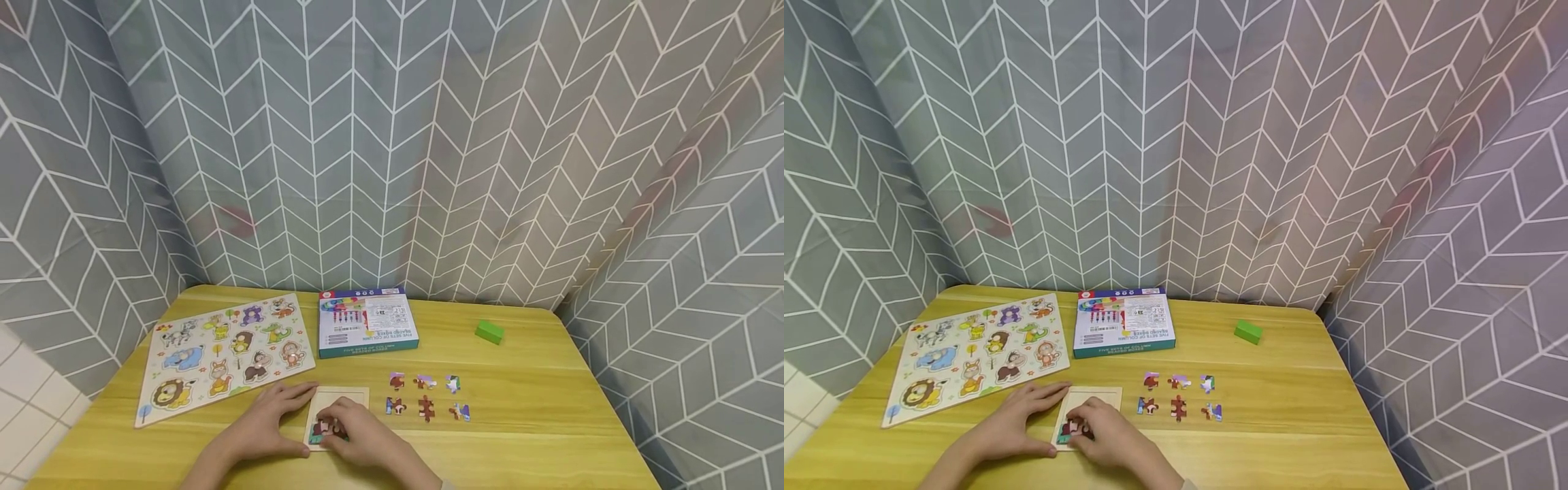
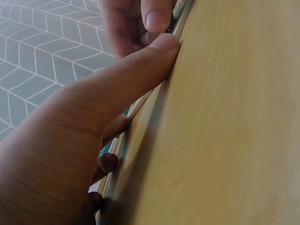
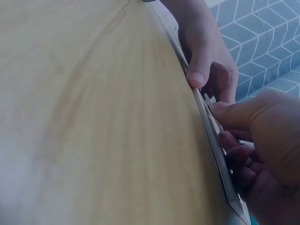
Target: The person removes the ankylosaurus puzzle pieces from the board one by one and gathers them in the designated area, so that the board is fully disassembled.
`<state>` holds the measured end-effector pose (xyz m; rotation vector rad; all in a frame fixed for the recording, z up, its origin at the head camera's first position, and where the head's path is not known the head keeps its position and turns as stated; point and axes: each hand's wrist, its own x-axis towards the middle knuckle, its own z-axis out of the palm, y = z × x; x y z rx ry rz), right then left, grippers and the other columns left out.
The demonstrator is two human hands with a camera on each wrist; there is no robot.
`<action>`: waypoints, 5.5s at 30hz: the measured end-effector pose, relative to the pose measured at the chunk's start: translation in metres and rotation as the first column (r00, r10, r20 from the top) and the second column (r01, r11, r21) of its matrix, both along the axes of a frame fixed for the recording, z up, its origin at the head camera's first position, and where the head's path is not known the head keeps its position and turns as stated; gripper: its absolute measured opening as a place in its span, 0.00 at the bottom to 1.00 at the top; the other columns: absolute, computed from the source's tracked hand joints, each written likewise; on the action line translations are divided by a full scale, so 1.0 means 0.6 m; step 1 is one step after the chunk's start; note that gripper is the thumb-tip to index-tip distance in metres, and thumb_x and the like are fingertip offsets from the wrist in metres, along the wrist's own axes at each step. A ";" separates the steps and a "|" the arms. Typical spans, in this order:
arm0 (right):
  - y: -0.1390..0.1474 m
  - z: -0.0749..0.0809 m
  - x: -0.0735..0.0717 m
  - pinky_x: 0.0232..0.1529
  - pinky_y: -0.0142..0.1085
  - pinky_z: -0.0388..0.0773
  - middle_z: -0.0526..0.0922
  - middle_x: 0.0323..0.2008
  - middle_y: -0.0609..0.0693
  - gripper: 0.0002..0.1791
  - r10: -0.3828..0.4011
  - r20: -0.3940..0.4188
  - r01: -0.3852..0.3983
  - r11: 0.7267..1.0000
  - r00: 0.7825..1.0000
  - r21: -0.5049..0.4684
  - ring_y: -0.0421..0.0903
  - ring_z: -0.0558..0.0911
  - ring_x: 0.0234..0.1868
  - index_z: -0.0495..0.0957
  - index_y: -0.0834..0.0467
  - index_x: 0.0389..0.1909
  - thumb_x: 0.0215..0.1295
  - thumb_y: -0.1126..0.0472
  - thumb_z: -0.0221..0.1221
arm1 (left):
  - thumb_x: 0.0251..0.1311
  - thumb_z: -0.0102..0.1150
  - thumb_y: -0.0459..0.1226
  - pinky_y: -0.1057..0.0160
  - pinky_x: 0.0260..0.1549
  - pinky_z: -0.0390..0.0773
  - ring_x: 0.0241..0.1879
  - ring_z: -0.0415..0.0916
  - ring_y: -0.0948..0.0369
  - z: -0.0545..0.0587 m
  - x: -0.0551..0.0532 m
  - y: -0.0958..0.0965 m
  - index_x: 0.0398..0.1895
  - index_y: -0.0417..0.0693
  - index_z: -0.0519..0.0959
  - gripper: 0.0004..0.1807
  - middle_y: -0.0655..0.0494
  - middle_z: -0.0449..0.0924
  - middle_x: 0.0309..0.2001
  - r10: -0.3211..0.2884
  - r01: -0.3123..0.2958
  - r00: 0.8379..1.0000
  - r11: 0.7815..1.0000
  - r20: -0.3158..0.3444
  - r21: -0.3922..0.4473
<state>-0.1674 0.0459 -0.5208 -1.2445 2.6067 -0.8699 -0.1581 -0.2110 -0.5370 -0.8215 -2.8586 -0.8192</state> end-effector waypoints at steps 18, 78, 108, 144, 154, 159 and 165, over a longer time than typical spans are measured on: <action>0.019 0.027 -0.010 0.39 0.23 0.74 0.78 0.50 0.41 0.21 -0.042 0.124 0.049 0.997 0.991 -0.061 0.27 0.71 0.37 0.80 0.57 0.66 0.77 0.56 0.64 | 0.44 0.73 0.74 0.42 0.57 0.73 0.59 0.66 0.61 0.003 0.001 0.002 0.78 0.56 0.73 0.58 0.60 0.71 0.77 0.019 -0.020 0.999 1.000 0.049 0.001; 0.193 -0.005 0.046 0.41 0.27 0.76 0.80 0.51 0.41 0.10 -0.137 0.122 0.150 0.983 0.983 -0.109 0.30 0.71 0.38 0.85 0.53 0.53 0.74 0.58 0.66 | 0.44 0.73 0.73 0.44 0.57 0.72 0.58 0.65 0.63 0.008 0.000 0.001 0.78 0.52 0.72 0.59 0.57 0.71 0.77 0.008 -0.007 0.999 1.000 0.041 -0.005; 0.186 0.018 0.009 0.40 0.28 0.76 0.81 0.50 0.46 0.20 -0.211 0.054 0.217 0.966 0.976 -0.142 0.33 0.72 0.39 0.82 0.57 0.59 0.70 0.55 0.70 | 0.43 0.72 0.74 0.43 0.59 0.71 0.60 0.66 0.61 0.006 0.000 0.002 0.78 0.54 0.72 0.60 0.58 0.70 0.78 0.017 -0.016 0.999 1.000 0.043 -0.007; 0.040 0.038 -0.042 0.37 0.24 0.72 0.82 0.45 0.46 0.22 -0.119 0.062 0.124 0.989 0.991 -0.084 0.31 0.71 0.36 0.84 0.57 0.59 0.68 0.55 0.73 | 0.44 0.70 0.76 0.45 0.56 0.73 0.57 0.65 0.65 0.001 0.000 0.002 0.78 0.58 0.72 0.59 0.62 0.70 0.77 0.035 -0.034 0.998 0.999 0.057 -0.013; 0.027 0.027 -0.035 0.36 0.21 0.73 0.84 0.39 0.39 0.19 -0.010 0.080 0.008 1.000 0.997 0.022 0.27 0.72 0.32 0.86 0.57 0.57 0.69 0.54 0.72 | 0.45 0.70 0.75 0.49 0.55 0.72 0.55 0.64 0.68 -0.002 0.000 0.001 0.78 0.58 0.72 0.58 0.63 0.70 0.77 0.025 -0.024 0.998 1.000 0.052 -0.010; 0.030 0.023 -0.032 0.37 0.20 0.73 0.82 0.35 0.36 0.14 0.042 0.059 -0.045 0.998 0.997 0.054 0.27 0.73 0.33 0.88 0.56 0.52 0.70 0.56 0.71 | 0.45 0.70 0.75 0.48 0.56 0.72 0.56 0.64 0.67 0.000 0.001 0.001 0.78 0.58 0.72 0.58 0.63 0.70 0.77 0.029 -0.029 0.998 1.000 0.052 -0.006; 0.030 0.029 -0.024 0.39 0.18 0.71 0.82 0.36 0.36 0.10 0.070 -0.004 -0.069 0.991 0.998 0.118 0.26 0.73 0.36 0.90 0.53 0.49 0.69 0.58 0.71 | 0.44 0.70 0.75 0.50 0.55 0.72 0.55 0.64 0.68 0.000 0.001 0.002 0.78 0.56 0.73 0.59 0.62 0.71 0.77 0.025 -0.025 0.999 1.000 0.030 -0.007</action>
